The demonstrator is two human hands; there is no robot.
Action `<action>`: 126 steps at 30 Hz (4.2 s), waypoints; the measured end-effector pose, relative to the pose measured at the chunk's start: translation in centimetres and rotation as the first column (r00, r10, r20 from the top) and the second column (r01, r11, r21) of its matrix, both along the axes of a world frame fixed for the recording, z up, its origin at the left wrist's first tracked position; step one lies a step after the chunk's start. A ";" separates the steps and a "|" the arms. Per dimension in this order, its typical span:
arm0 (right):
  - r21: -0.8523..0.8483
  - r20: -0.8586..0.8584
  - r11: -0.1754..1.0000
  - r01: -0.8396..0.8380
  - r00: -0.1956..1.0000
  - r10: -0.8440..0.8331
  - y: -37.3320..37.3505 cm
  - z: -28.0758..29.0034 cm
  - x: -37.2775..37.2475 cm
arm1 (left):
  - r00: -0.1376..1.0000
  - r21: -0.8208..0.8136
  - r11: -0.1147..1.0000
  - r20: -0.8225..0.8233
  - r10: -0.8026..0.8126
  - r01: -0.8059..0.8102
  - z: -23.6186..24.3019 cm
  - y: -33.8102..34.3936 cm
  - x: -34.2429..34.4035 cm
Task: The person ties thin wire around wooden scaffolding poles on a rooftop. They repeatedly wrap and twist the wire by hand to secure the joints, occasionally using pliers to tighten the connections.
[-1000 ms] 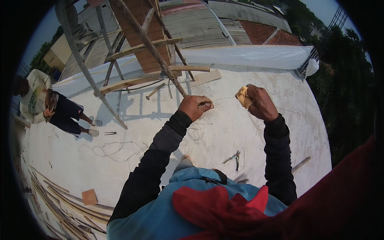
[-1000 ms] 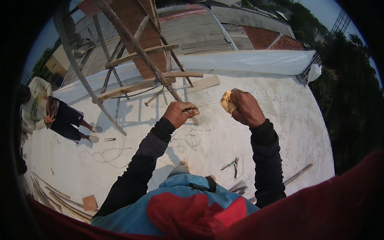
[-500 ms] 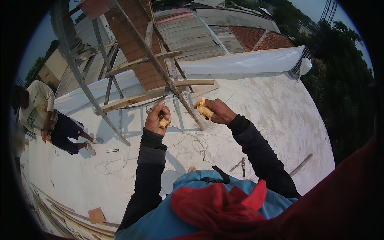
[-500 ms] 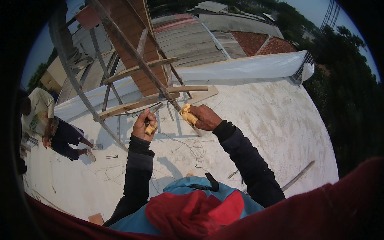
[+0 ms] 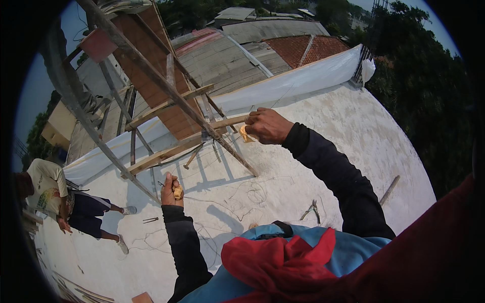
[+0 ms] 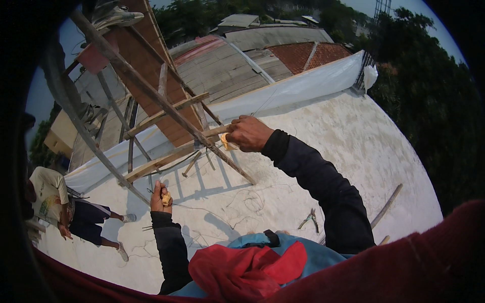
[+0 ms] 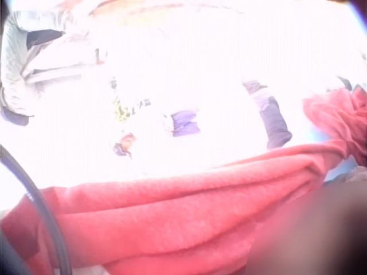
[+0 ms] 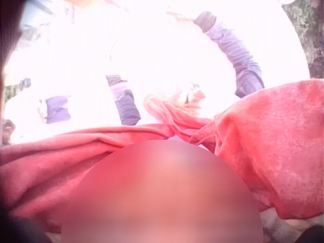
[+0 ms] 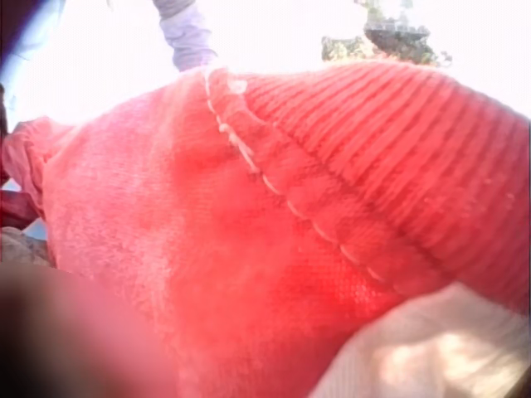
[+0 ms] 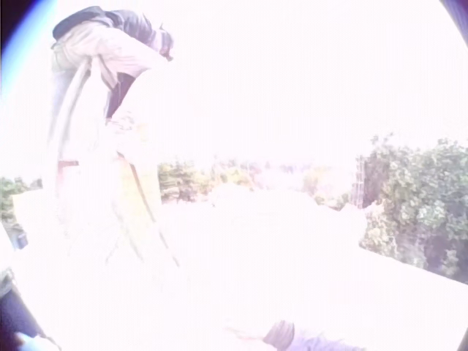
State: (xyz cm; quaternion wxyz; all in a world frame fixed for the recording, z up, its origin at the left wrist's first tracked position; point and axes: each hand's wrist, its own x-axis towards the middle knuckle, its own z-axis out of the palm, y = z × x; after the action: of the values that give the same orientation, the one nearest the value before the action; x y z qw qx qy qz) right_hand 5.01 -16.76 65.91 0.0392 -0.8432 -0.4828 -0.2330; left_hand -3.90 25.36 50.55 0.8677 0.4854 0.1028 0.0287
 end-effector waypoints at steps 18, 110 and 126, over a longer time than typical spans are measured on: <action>-0.200 -0.977 0.977 0.078 0.054 -0.204 -2.0 1.3 8.1 | 0.953 -0.071 0.997 0.304 -0.009 0.032 7.6 -5.0 1.7; 0.097 -0.970 0.877 -0.470 -0.243 -0.023 22.2 -13.2 -13.1 | 0.694 0.868 0.271 0.112 0.711 -0.417 1.4 -16.3 -27.0; 0.380 -0.903 0.919 -0.105 -0.260 0.343 10.8 -11.0 -4.1 | 0.974 0.990 -0.050 -0.120 0.191 0.132 1.5 -16.3 -13.3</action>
State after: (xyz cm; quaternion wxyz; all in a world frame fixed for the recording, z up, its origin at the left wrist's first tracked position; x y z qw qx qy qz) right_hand 0.91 -6.00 54.96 0.5046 -0.5960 -0.3997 0.4800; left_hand -17.20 9.06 52.07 0.2267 0.9595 0.1566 0.0589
